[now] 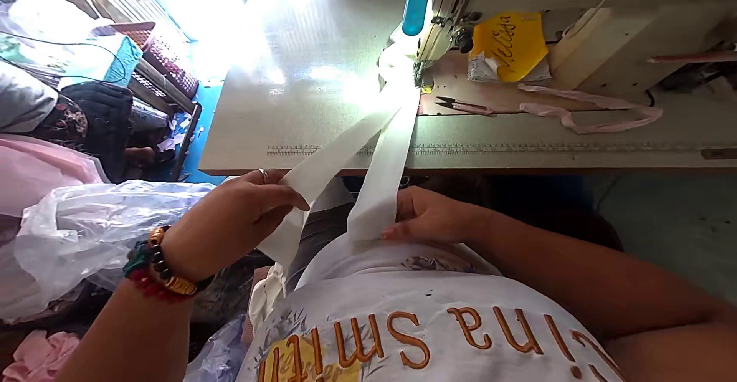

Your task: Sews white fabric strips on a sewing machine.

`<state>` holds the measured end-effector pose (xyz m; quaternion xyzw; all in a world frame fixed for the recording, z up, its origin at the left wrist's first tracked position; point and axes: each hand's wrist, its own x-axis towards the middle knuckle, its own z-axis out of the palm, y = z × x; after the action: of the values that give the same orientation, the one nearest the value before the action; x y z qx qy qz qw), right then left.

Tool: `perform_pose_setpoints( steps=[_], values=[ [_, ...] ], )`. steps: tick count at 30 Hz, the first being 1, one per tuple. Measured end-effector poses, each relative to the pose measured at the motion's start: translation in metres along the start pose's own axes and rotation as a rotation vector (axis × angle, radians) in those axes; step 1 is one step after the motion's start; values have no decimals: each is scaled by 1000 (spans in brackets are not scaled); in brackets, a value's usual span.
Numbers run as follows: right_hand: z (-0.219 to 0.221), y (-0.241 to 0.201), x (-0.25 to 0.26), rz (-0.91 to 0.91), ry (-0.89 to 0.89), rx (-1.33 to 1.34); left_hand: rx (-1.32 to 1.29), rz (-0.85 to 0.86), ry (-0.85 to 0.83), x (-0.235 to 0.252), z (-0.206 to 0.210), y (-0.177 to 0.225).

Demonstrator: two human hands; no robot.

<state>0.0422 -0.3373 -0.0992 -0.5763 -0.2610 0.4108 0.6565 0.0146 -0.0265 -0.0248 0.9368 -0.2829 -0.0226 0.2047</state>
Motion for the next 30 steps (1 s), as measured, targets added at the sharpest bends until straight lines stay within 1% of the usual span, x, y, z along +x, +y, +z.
perform_pose_setpoints(
  steps=[2, 4, 6, 7, 9, 12, 14, 15, 18, 21, 22, 23, 24, 27, 29, 30],
  values=[
    [17, -17, 8, -24, -60, -253, 45, 7, -8, 0, -10, 7],
    [41, -40, 16, 7, -113, -566, 75, -7, -38, 0, -21, 13],
    [63, -59, 25, 20, -234, -725, 79, 24, -34, 0, -28, 19],
    [73, -65, 29, -5, -280, -741, 68, 43, -32, 1, -31, 23],
    [91, -71, 37, -96, -302, -729, 49, 64, -53, 1, -35, 29],
    [113, -72, 50, -262, -255, -698, 55, 18, -188, 1, -34, 40],
    [124, -80, 56, -245, -339, -718, 84, -22, -283, 1, -30, 44],
    [128, -81, 58, -236, -369, -723, 100, -15, -292, 0, -28, 44],
    [129, -68, 62, -262, -390, -693, 143, 57, -197, -6, -22, 44],
    [111, -55, 57, -369, -353, -702, 165, 44, -11, -18, -17, 45],
    [100, -56, 53, -375, -357, -717, 166, 42, 56, -22, -14, 44],
    [89, -56, 49, -408, -330, -740, 159, 41, 120, -25, -13, 42],
    [79, -54, 45, -471, -260, -769, 148, 49, 185, -27, -11, 40],
    [56, -53, 43, -629, 69, -853, 82, 68, 366, -31, -8, 35],
    [47, -59, 48, -700, 298, -989, 69, 99, 435, -30, -6, 35],
    [44, -62, 52, -731, 376, -1067, 72, 117, 458, -29, -5, 35]
  ],
)
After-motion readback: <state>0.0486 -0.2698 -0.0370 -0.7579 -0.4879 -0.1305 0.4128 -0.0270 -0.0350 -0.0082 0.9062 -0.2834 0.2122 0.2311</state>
